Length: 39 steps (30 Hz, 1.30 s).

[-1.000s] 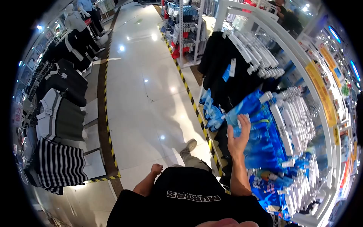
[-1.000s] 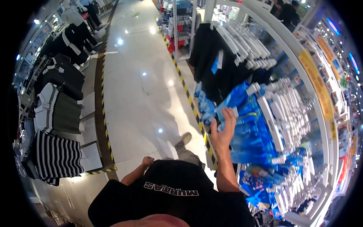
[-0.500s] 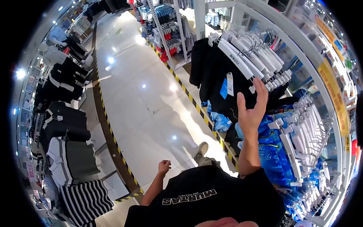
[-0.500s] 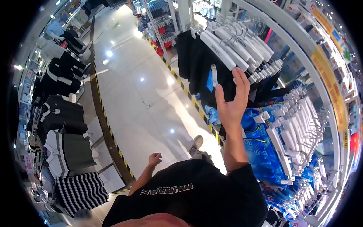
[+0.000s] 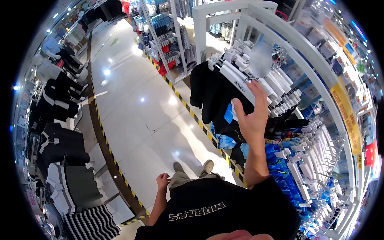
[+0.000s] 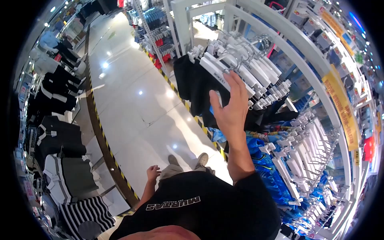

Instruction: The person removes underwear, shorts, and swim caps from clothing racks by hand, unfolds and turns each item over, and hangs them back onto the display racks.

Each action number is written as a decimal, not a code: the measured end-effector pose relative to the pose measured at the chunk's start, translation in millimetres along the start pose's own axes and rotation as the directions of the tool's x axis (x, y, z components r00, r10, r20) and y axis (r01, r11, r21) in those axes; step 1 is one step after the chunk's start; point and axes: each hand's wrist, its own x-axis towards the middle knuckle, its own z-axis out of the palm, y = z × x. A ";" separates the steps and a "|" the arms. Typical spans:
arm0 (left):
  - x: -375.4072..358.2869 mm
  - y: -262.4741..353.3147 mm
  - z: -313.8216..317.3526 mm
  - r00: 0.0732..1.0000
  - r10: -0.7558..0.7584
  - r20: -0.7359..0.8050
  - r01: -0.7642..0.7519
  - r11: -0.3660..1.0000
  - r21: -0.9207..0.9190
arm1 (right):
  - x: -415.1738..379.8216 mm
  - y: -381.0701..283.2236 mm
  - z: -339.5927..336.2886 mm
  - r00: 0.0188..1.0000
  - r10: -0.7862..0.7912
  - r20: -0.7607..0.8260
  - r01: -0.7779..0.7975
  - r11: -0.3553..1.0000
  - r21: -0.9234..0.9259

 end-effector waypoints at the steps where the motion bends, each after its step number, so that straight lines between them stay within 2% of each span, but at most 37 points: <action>1: 6.5 8.8 3.4 1.000 0.027 0.014 -0.028 1.000 0.006 | 0.6 1.4 -0.2 1.000 0.010 0.004 -0.010 1.000 -0.013; 6: 49.4 87.8 30.7 0.971 0.176 0.161 -0.190 0.979 0.076 | 4.9 1.6 2.7 0.997 0.072 0.031 -0.067 0.990 -0.124; 11: 88.3 212.2 85.7 0.833 0.364 0.417 -0.430 0.900 0.072 | 10.3 -1.9 16.3 0.997 0.081 -0.014 -0.081 0.957 -0.277; 15: 114.4 304.4 135.2 0.591 0.536 0.602 -0.677 0.736 0.010 | 14.9 -8.1 28.7 0.981 0.194 -0.015 -0.184 0.901 -0.394; 17: 118.7 339.7 162.4 0.393 0.684 0.614 -0.807 0.577 -0.125 | 14.1 -5.0 33.3 0.978 0.209 -0.022 -0.193 0.852 -0.487; 18: 122.4 357.7 175.3 0.384 0.652 0.654 -0.831 0.552 -0.062 | 13.4 -2.8 36.6 0.977 0.214 -0.015 -0.190 0.826 -0.531; 21: 110.0 393.4 205.3 0.188 0.737 0.650 -0.883 0.417 -0.218 | 17.5 -9.1 48.9 0.969 0.234 -0.074 -0.232 0.776 -0.586; 24: 110.6 410.3 227.0 0.036 0.669 0.743 -0.837 0.426 -0.343 | 22.3 -24.3 52.0 0.964 0.223 -0.145 -0.265 0.766 -0.585; 27: 111.1 412.6 230.4 0.067 0.479 0.876 -0.830 0.513 -0.217 | 21.1 -48.7 46.6 0.957 0.179 -0.227 -0.279 0.776 -0.566; 28: 101.5 413.7 226.8 0.030 0.546 0.837 -0.814 0.500 -0.297 | 18.1 -54.8 44.7 0.940 0.218 -0.264 -0.329 0.787 -0.522; 31: 104.4 414.0 206.5 0.032 0.529 0.848 -0.806 0.515 -0.291 | -4.5 -62.7 46.9 0.842 0.411 -0.351 -0.511 0.817 -0.269; 35: 107.4 428.6 172.7 0.145 0.451 0.880 -0.771 0.610 -0.185 | -30.0 -70.1 54.8 0.735 0.531 -0.421 -0.652 0.724 -0.226; 36: 103.1 440.7 161.2 0.247 0.355 0.901 -0.801 0.598 -0.016 | -35.6 -71.1 56.8 0.672 0.599 -0.434 -0.720 0.667 -0.194; 39: 123.0 434.1 161.5 0.324 0.422 0.847 -0.464 0.851 -0.246 | -58.6 -60.8 62.4 0.633 0.619 -0.465 -0.752 0.634 -0.180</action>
